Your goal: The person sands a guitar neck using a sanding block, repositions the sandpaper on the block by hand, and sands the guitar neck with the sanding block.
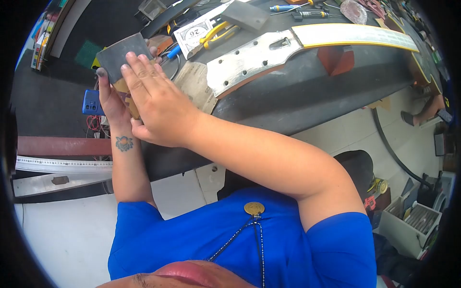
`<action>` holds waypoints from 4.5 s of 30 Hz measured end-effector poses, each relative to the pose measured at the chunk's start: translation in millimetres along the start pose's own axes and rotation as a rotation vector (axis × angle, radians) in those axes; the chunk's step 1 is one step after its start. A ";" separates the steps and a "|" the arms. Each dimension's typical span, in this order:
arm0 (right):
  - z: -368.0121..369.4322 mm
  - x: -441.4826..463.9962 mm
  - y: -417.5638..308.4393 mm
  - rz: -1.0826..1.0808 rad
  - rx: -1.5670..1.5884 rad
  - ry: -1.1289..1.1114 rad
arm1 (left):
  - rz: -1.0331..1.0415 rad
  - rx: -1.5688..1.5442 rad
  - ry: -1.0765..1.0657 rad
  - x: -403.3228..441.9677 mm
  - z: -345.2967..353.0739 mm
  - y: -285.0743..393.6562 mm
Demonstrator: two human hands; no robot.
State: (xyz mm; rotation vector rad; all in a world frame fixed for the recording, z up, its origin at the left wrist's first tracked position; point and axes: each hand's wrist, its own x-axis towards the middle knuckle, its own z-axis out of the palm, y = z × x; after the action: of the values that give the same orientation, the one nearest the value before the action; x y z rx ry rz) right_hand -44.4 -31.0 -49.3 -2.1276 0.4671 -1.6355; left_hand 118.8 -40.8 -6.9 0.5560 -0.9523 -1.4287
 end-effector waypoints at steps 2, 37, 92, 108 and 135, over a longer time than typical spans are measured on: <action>-0.1 -0.6 -2.7 0.053 0.011 0.026 | 0.058 0.024 0.083 -2.8 2.5 -5.3; -15.5 11.8 -0.3 0.291 0.705 0.235 | 0.790 1.428 -0.151 7.3 32.2 -43.2; -43.3 26.7 7.3 0.291 0.597 0.307 | 0.072 -0.279 -0.188 -16.5 3.0 -4.1; -42.7 27.9 7.1 0.289 0.623 0.351 | 0.095 -0.173 -0.223 -14.6 -7.7 -10.5; -58.0 37.0 -2.0 0.542 0.759 0.462 | -0.013 -0.245 -0.188 -20.7 9.5 -12.9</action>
State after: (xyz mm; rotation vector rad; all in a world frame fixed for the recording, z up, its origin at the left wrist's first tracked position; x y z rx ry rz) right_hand -91.1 -54.8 -4.7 -0.9723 0.4127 -1.6076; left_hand 106.1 -20.1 -16.6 0.2500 -0.9042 -1.6025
